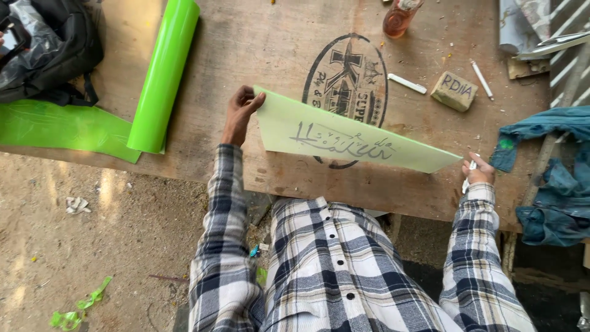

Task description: Drawing calligraphy on a vinyl sheet and applying liquid to prepare it.

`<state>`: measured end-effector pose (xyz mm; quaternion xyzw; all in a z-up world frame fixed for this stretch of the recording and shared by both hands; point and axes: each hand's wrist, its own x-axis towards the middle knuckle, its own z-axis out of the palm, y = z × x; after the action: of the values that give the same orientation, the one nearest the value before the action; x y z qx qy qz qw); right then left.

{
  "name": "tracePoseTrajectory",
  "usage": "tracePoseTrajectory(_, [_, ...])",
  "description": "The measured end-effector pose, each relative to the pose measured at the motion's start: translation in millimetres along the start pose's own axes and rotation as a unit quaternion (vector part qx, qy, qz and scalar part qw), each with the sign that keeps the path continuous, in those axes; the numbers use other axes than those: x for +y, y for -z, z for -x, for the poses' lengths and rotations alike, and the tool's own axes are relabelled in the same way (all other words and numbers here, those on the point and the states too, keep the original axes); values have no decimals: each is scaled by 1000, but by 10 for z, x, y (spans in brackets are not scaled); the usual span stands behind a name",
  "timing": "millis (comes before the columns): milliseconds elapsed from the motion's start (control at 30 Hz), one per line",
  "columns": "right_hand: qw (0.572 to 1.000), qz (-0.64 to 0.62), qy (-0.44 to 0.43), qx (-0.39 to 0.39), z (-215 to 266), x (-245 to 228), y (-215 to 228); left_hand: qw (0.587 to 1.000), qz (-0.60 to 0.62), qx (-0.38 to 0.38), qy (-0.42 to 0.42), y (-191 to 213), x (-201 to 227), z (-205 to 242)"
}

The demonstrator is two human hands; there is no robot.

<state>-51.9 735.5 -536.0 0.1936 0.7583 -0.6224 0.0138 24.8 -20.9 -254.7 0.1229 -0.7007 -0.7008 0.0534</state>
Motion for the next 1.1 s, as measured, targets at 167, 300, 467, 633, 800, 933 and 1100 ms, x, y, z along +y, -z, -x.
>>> tracePoseTrajectory(167, [980,186,35,-54,-289,-68,111,1000,-19,19,8,45,58,400])
tracePoseTrajectory(300, [948,317,23,-13,-34,-993,-228,999,-31,41,12,74,-44,684])
tracePoseTrajectory(467, [950,296,95,-11,-383,-1450,-754,994,-55,76,61,101,-26,1006])
tracePoseTrajectory(633, [965,223,129,47,-1078,-1497,-1068,991,-60,89,77,197,-203,1230])
tracePoseTrajectory(800, [995,26,4,100,-1603,-1874,-1209,984,-48,121,119,191,-194,1449])
tracePoseTrajectory(933, [990,65,59,109,-2643,-1360,-882,982,-38,126,136,149,-237,1451])
tracePoseTrajectory(1100, [978,172,-15,118,-3112,-1175,-969,979,-96,128,124,34,-15,992])
